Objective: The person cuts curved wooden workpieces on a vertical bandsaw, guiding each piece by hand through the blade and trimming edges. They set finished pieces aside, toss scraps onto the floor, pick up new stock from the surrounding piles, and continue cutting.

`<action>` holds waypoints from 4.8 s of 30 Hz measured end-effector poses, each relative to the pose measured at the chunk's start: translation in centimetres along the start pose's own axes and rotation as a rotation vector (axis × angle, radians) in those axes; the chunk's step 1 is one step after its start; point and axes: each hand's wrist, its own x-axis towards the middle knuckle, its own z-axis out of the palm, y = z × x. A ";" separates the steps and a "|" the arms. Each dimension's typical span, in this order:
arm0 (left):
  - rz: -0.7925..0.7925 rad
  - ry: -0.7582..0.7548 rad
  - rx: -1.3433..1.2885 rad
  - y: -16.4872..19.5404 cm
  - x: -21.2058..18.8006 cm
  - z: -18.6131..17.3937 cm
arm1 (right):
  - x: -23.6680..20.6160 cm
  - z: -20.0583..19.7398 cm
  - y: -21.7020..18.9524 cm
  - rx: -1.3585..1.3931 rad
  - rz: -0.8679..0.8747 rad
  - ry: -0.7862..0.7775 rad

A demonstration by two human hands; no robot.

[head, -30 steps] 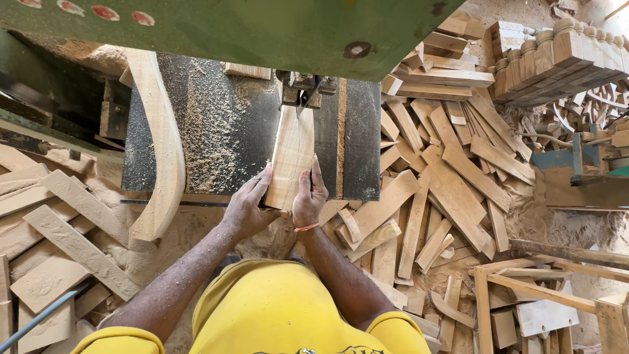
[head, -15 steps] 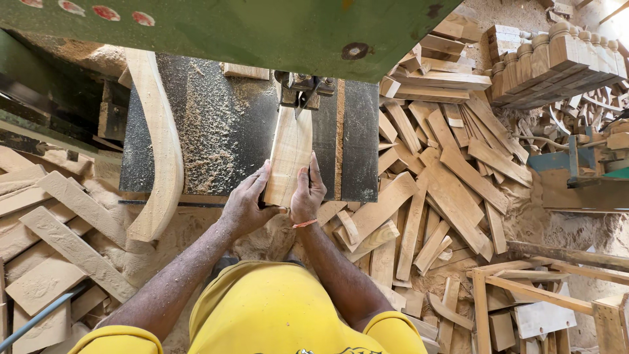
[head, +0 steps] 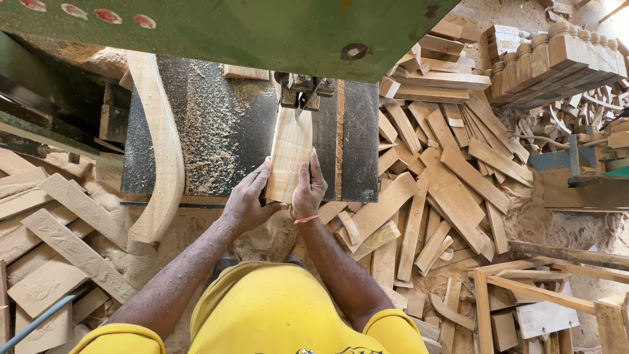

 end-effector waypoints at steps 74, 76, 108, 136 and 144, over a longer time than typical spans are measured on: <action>0.024 0.139 0.031 -0.5 2.9 1.4 | 5.0 2.6 -2.5 -0.006 -0.095 -0.050; -0.016 0.140 0.010 -0.1 3.1 1.2 | 4.9 2.5 -2.6 -0.013 -0.105 -0.053; -0.057 0.184 0.035 -0.4 4.8 1.9 | 7.8 3.3 -2.8 0.002 -0.046 -0.067; -0.089 0.197 0.042 -0.7 6.2 2.3 | 10.0 4.2 -3.7 -0.119 0.011 -0.076; -0.099 0.194 0.034 -0.9 6.6 2.4 | 10.2 4.6 -3.8 -0.084 -0.024 -0.067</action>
